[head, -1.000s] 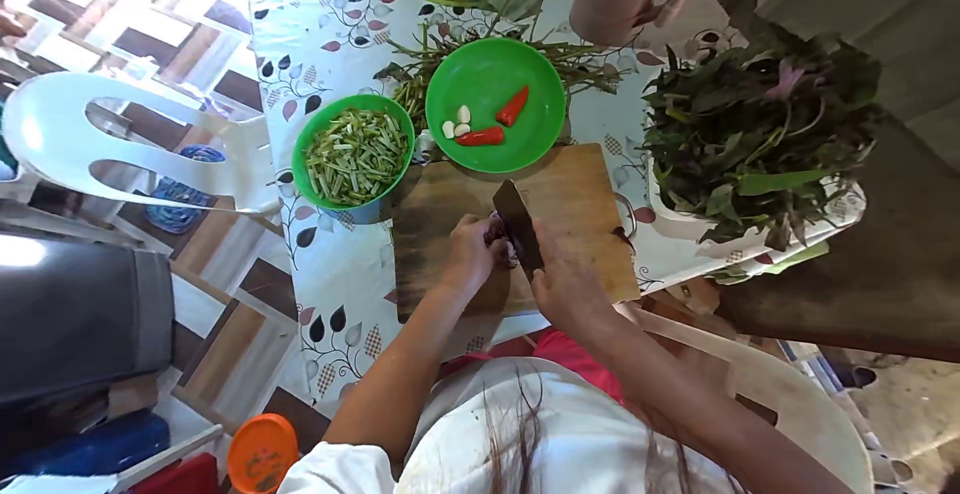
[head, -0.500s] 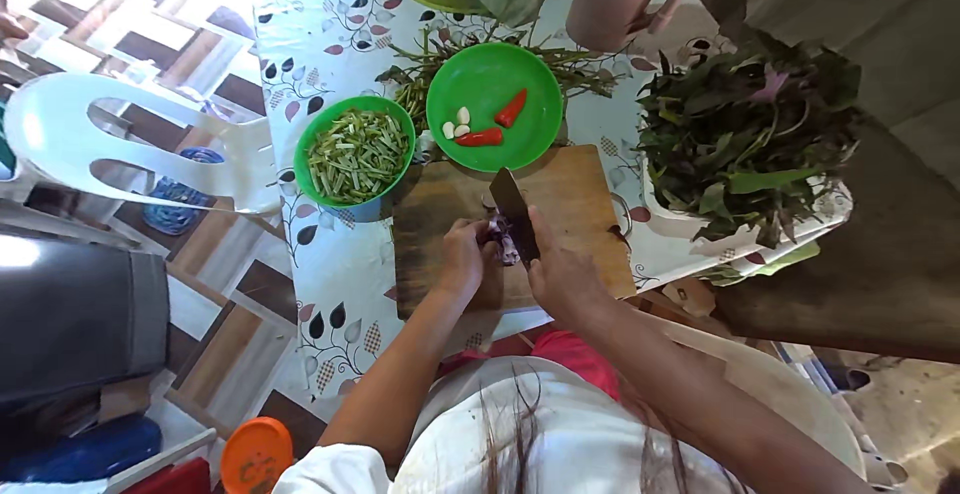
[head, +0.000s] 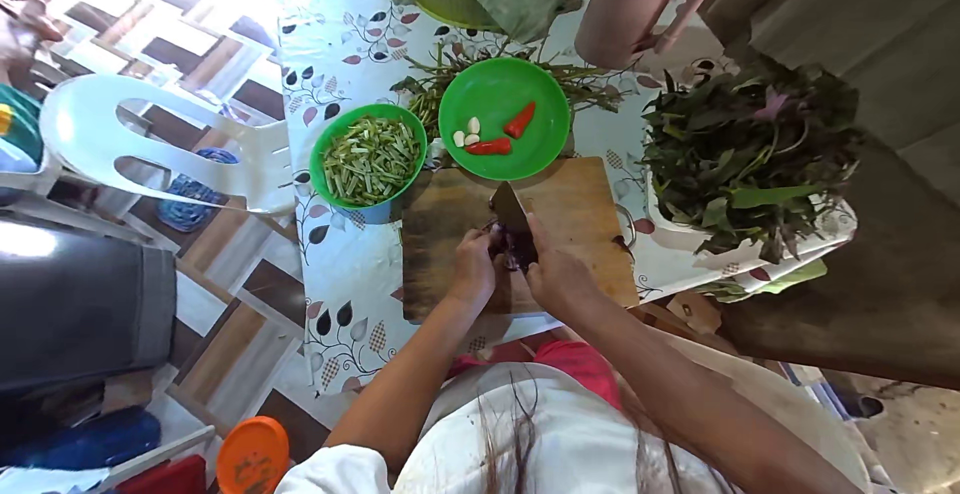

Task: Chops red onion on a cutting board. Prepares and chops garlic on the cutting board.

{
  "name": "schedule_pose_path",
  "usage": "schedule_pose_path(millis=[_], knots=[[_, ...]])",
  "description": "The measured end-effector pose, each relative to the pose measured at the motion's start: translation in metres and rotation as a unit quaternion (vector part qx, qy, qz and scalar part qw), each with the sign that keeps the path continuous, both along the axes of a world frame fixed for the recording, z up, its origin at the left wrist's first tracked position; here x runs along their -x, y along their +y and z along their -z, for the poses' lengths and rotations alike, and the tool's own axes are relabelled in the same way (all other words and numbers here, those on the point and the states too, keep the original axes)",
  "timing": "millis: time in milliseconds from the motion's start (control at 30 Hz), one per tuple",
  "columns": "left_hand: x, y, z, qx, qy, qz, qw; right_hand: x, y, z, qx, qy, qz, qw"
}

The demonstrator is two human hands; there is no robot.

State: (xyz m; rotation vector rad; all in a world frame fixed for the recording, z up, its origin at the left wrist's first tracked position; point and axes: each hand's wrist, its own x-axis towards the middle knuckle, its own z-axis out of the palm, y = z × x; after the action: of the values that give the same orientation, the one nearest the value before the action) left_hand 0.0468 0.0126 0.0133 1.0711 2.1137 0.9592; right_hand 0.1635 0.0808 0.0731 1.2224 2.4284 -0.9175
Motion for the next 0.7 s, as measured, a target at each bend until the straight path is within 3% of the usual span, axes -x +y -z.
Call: schedule_pose_path(millis=[133,300,533,700], knots=[[0.001,0.002,0.001,0.003,-0.001,-0.006,1.0,-0.005,-0.003,-0.007,-0.029,-0.02,0.0,0.999],[-0.004,0.005,-0.002,0.004,0.022,0.014,1.0,0.009,-0.002,0.002,0.011,-0.101,-0.004,0.995],[0.009,0.008,-0.009,0.041,-0.001,-0.001,0.999,0.002,0.002,-0.009,-0.01,-0.017,0.004,1.0],[0.017,0.023,-0.012,0.1,-0.012,0.021,0.995,0.013,-0.005,-0.007,0.012,-0.063,-0.015,0.998]])
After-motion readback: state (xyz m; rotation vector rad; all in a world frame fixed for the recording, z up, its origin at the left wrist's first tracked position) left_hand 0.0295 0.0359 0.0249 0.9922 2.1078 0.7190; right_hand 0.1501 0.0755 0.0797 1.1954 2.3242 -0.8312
